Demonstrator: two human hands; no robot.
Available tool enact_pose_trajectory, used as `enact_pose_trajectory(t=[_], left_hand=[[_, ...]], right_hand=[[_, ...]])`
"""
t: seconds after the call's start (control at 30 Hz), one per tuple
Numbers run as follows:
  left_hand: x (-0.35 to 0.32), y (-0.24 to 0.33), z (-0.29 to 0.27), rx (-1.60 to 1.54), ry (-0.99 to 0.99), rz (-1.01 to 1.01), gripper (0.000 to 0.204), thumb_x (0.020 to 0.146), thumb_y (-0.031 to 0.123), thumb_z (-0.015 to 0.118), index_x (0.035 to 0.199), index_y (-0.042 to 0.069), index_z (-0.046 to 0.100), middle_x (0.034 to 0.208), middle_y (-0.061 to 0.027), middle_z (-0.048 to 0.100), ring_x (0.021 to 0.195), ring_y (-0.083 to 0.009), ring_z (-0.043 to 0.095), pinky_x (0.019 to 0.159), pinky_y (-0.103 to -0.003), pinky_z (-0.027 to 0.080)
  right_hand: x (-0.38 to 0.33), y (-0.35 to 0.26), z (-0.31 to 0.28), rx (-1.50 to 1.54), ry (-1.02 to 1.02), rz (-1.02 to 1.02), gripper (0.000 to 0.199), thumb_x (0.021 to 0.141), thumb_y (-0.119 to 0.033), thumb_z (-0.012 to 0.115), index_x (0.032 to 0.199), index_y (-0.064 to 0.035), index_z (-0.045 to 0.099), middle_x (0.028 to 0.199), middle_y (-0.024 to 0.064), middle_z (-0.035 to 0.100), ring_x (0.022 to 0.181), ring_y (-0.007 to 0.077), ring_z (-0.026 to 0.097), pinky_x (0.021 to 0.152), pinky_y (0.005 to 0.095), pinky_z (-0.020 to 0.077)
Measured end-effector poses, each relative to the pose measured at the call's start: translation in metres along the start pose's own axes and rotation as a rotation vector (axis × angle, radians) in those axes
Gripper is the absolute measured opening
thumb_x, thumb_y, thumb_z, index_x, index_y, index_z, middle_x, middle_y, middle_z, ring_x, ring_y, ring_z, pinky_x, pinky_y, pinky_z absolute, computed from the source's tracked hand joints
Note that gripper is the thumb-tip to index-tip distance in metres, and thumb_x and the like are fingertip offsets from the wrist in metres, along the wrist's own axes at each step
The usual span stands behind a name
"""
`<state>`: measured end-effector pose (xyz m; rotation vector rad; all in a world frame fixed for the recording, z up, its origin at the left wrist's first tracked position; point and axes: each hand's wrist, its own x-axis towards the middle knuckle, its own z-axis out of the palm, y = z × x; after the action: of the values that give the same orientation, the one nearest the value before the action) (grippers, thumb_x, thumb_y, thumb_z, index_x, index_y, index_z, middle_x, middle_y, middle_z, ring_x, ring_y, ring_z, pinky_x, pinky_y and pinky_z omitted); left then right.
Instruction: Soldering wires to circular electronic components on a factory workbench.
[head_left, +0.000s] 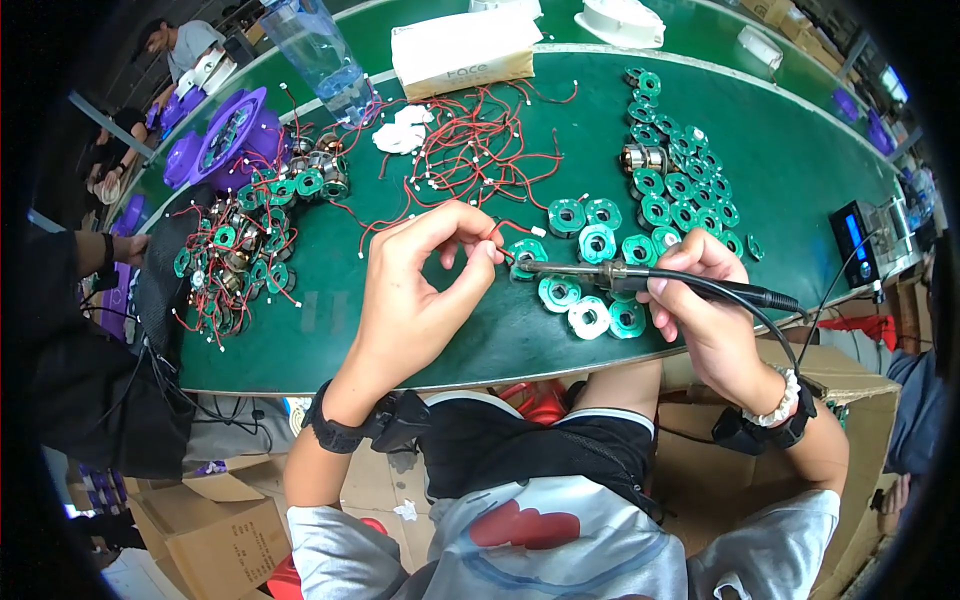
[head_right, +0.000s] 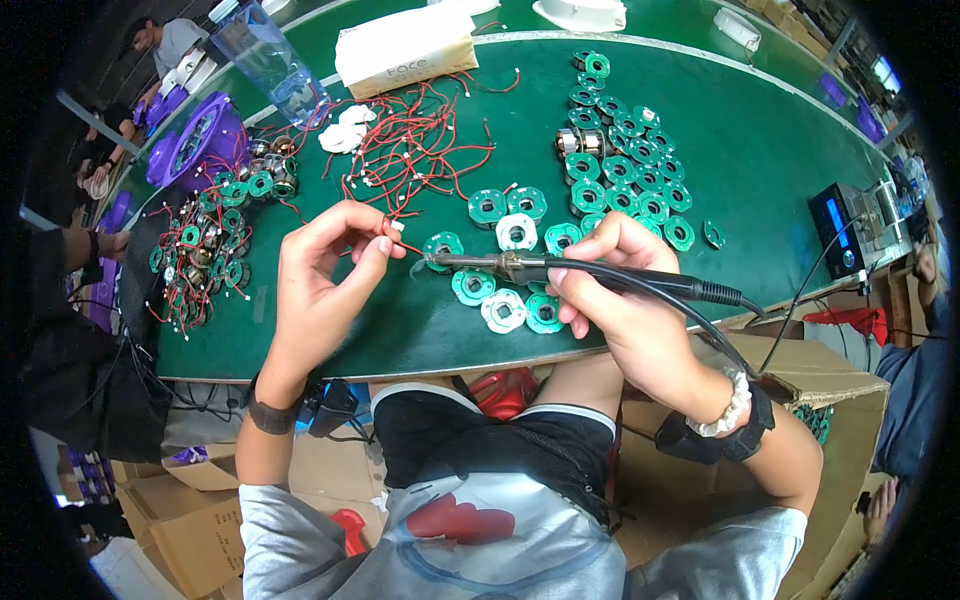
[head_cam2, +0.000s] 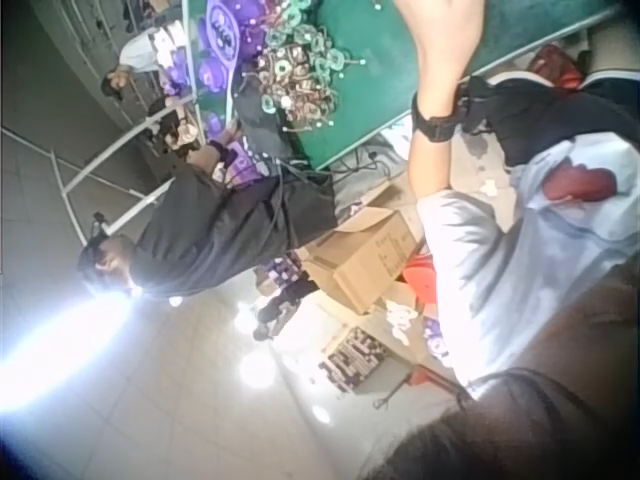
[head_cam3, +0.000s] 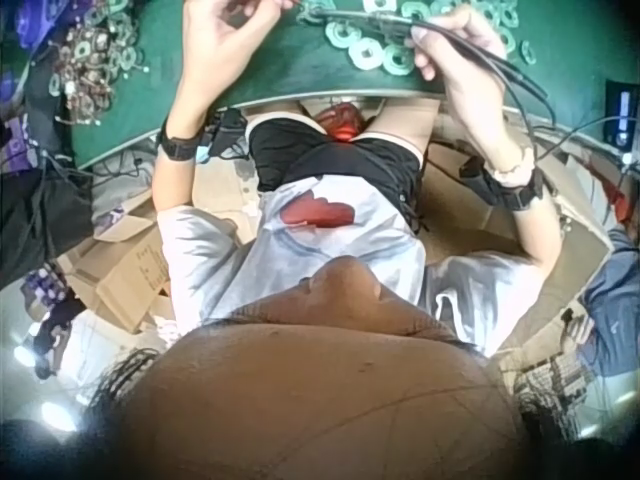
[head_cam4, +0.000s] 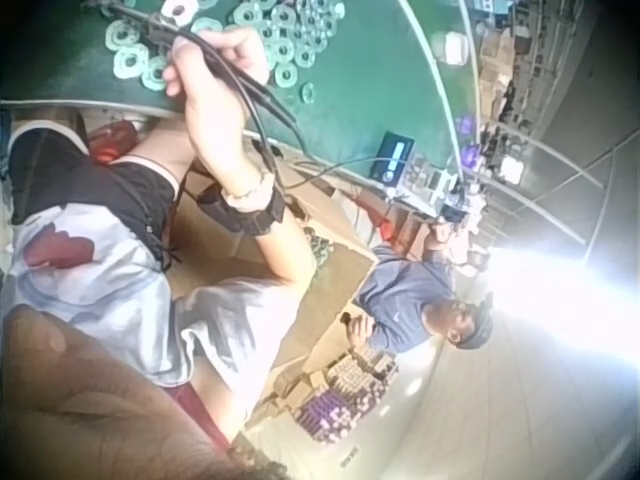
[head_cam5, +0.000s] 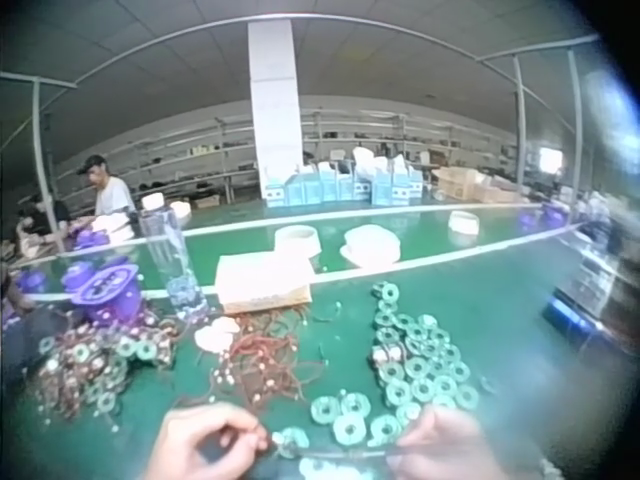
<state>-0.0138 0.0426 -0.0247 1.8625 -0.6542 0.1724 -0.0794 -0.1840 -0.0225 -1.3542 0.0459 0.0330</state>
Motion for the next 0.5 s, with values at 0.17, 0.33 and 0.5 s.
enact_pose_trajectory(t=[0.17,0.33,0.5], left_hand=[[0.0013,0.0012,0.0003,-0.009,0.001,-0.019,0.002,0.071,0.0,0.054,0.072,0.001,0.055,0.064,-0.0016,0.057,0.054,-0.0073,0.045,0.05,-0.021,0.034],[0.0019,0.0014,0.0013,-0.023,-0.006,-0.028,0.003,0.071,0.0,0.053,0.073,0.001,0.055,0.064,-0.0013,0.058,0.054,-0.007,0.045,0.05,-0.021,0.034],[0.0019,0.0014,0.0014,-0.012,-0.002,-0.031,0.002,0.071,0.0,0.053,0.072,0.001,0.055,0.064,-0.0012,0.058,0.054,-0.0068,0.046,0.05,-0.021,0.034]], right_hand=[[0.0005,-0.0023,-0.0013,0.009,0.037,-0.009,0.012,0.076,0.0,0.057,0.078,-0.0038,0.046,0.069,0.0068,0.056,0.053,0.0065,0.053,0.043,0.0173,0.0414],[0.0002,-0.0029,0.0002,0.014,0.039,0.015,0.012,0.075,0.0,0.057,0.076,-0.004,0.046,0.068,0.007,0.056,0.052,0.0063,0.052,0.042,0.0173,0.0412],[0.0004,-0.0017,-0.0006,0.024,0.025,0.008,0.012,0.075,0.0,0.057,0.076,-0.0039,0.046,0.068,0.0071,0.056,0.051,0.0063,0.052,0.042,0.017,0.041]])
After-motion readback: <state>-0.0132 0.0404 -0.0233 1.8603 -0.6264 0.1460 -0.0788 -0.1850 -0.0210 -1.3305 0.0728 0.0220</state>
